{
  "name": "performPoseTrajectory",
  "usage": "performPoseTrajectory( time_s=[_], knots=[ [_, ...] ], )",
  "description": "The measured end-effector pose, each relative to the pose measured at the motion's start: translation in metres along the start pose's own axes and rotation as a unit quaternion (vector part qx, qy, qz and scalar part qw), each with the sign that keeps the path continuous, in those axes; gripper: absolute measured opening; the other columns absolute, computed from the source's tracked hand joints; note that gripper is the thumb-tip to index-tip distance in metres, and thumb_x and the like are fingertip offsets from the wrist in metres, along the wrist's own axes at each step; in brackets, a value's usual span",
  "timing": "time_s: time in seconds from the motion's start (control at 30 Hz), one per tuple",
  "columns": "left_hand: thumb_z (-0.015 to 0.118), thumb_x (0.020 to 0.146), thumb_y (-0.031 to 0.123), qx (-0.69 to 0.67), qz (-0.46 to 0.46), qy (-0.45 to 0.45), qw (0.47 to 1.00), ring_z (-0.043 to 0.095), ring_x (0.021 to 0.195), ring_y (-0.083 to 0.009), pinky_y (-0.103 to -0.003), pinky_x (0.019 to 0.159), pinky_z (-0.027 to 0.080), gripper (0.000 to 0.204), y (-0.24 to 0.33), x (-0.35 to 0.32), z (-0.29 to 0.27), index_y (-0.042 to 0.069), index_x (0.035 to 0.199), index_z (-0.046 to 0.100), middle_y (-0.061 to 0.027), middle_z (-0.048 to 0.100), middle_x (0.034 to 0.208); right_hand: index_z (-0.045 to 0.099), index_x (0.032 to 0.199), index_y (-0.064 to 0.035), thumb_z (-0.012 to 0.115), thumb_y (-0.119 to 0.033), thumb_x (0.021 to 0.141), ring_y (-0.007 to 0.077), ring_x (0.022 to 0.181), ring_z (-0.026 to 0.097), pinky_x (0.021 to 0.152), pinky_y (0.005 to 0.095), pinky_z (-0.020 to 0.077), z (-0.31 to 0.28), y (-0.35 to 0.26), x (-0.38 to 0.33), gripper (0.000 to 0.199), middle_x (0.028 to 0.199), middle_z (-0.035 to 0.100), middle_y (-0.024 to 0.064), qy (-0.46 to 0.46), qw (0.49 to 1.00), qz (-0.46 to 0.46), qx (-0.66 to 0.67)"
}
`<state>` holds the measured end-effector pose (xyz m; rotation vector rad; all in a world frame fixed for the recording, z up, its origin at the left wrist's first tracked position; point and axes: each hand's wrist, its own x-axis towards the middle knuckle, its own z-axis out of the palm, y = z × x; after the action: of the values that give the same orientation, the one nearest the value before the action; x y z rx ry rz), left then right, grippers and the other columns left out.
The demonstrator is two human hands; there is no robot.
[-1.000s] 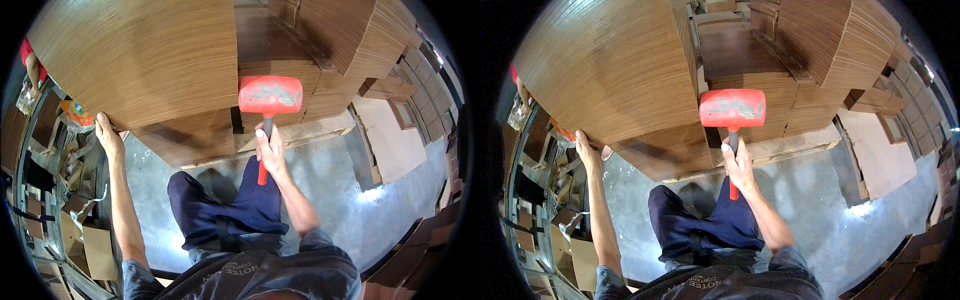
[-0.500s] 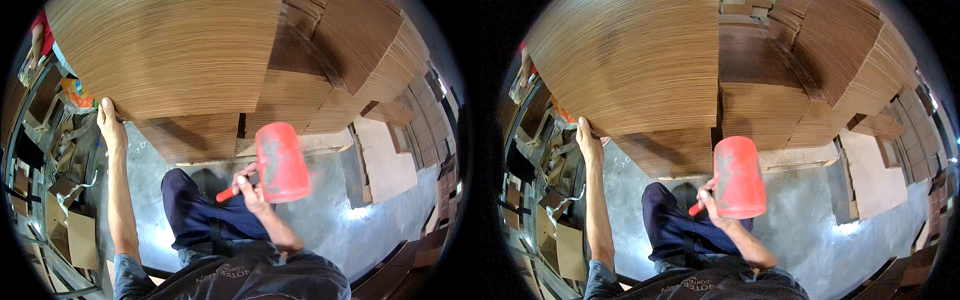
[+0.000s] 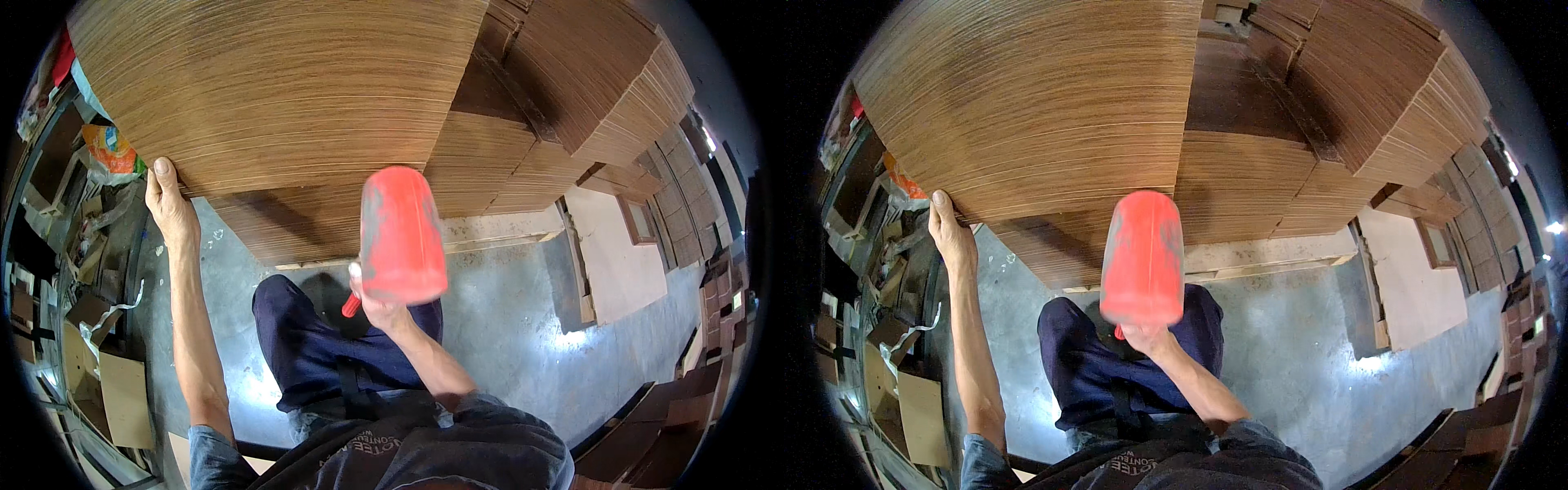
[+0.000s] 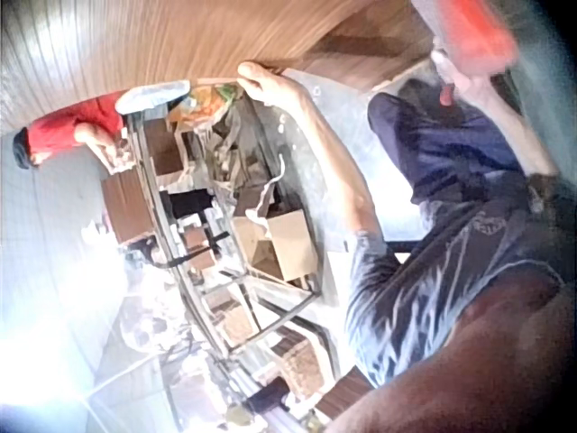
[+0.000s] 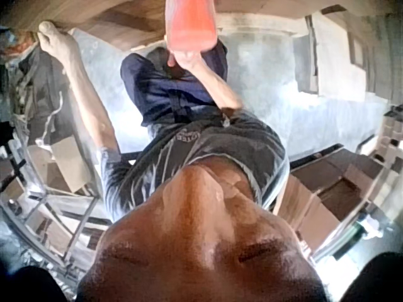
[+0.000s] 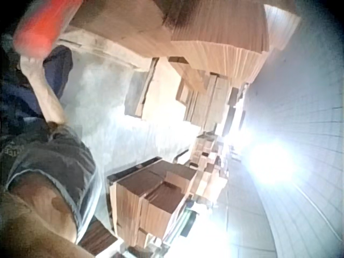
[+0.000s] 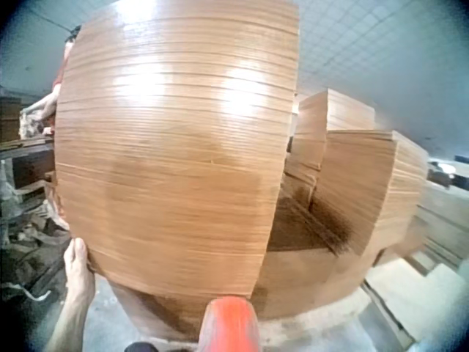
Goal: The person assembles wooden furniture components by striking the pieces with a mallet to join them and using a small scraping tool on the edges.
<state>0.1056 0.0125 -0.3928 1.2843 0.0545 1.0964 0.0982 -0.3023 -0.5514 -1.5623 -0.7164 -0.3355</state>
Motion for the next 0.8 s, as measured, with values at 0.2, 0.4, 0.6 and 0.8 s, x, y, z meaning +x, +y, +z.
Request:
performPoseTrajectory(
  time_s=[0.2,0.4,0.6,0.8],
  knots=[
    [0.06,0.097,0.043,-0.001,0.005,0.0,1.0,0.053,0.111,-0.0139,-0.03,0.097,0.041,0.054,-0.002,0.004,-0.012,-0.002,0.127,0.053,-0.0073,0.059,0.121,0.047,0.103,-0.0031,0.056,-0.01,0.097,0.0094,0.055,0.045,0.048,0.026,0.0376,0.004,-0.025,-0.001,0.013,0.072,0.044,0.0006,-0.049,0.996,0.062,0.043],
    [0.06,0.097,0.043,-0.007,-0.001,-0.006,1.0,0.053,0.112,-0.0138,-0.03,0.097,0.041,0.055,0.0,0.004,-0.006,-0.002,0.127,0.053,-0.007,0.059,0.123,0.046,0.106,-0.0026,0.054,-0.006,0.097,0.009,0.054,0.044,0.048,0.0254,0.0376,0.002,-0.023,0.012,0.012,0.072,0.043,0.0,-0.032,0.997,0.033,0.065],
    [0.059,0.098,0.043,-0.004,0.006,-0.008,1.0,0.053,0.111,-0.0137,-0.03,0.096,0.041,0.054,0.0,0.001,-0.01,-0.002,0.127,0.053,-0.0068,0.059,0.122,0.049,0.103,-0.0029,0.055,-0.006,0.098,0.0097,0.053,0.045,0.049,0.0258,0.0382,0.006,-0.026,0.002,0.009,0.067,0.046,0.0019,-0.006,0.994,0.066,0.087],
    [0.057,0.098,0.044,0.014,0.007,-0.012,1.0,0.053,0.108,-0.0132,-0.03,0.095,0.041,0.054,0.0,0.005,-0.007,-0.002,0.126,0.054,-0.0065,0.059,0.119,0.049,0.1,-0.0036,0.055,-0.005,0.097,0.0088,0.054,0.045,0.049,0.0252,0.0383,-0.004,-0.036,0.011,0.007,0.07,0.046,0.0008,-0.022,0.995,0.03,0.088]
  ],
)
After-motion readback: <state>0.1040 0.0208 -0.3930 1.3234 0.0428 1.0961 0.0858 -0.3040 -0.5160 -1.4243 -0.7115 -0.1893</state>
